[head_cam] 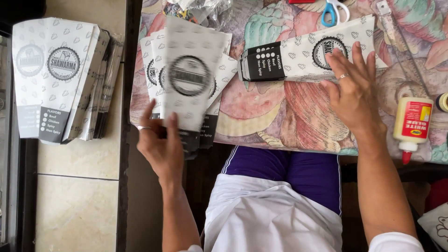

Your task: The person applies glue from a bottle onto the edges of cardboard food containers and presses them together to assemble the packaging.

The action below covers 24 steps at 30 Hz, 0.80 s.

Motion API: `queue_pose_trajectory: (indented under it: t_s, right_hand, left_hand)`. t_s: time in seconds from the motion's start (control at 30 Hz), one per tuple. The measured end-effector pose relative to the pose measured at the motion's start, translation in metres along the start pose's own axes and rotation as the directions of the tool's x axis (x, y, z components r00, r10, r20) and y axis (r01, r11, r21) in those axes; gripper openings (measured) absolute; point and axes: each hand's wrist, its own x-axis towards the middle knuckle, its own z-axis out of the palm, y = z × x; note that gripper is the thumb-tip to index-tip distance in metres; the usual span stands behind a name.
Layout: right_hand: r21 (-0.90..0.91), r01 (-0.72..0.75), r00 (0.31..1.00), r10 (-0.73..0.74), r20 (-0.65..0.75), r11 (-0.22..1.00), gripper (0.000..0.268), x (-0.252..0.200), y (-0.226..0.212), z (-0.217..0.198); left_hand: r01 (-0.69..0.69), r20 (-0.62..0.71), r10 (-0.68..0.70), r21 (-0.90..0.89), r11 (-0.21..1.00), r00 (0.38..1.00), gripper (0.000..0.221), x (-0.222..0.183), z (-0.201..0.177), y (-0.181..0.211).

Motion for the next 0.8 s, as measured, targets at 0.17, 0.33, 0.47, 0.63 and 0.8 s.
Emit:
queue_pose_trajectory:
  t_s: [0.17, 0.33, 0.47, 0.63, 0.8]
  right_hand:
    - [-0.182, 0.017, 0.972, -0.059, -0.227, 0.983, 0.009, -0.037, -0.001, 0.009]
    - [-0.129, 0.008, 0.977, -0.036, -0.212, 0.992, 0.012, -0.078, -0.060, -0.013]
    - [-0.074, -0.073, 0.994, 0.067, -0.081, 0.995, 0.026, -0.098, -0.056, -0.034]
    - [-0.212, -0.245, 0.938, 0.176, -0.298, 0.946, 0.047, -0.127, -0.003, -0.075]
    - [0.087, -0.773, 0.632, 0.775, 0.016, 0.629, 0.078, -0.146, 0.036, -0.083]
  left_hand:
    - [-0.100, -0.077, 0.143, 0.410, 0.907, 0.987, 0.046, 0.017, 0.021, -0.048]
    - [-0.324, -0.077, 0.367, 0.330, 0.887, 0.927, 0.036, 0.004, 0.056, -0.034]
    - [-0.585, 0.160, 0.590, -0.080, 0.807, 0.791, 0.026, -0.028, 0.094, 0.007]
    - [-0.668, 0.442, 0.734, -0.329, 0.667, 0.516, 0.026, -0.063, 0.124, 0.027]
    - [-0.764, 0.490, 0.759, -0.251, 0.595, 0.429, 0.024, -0.077, 0.142, 0.017]
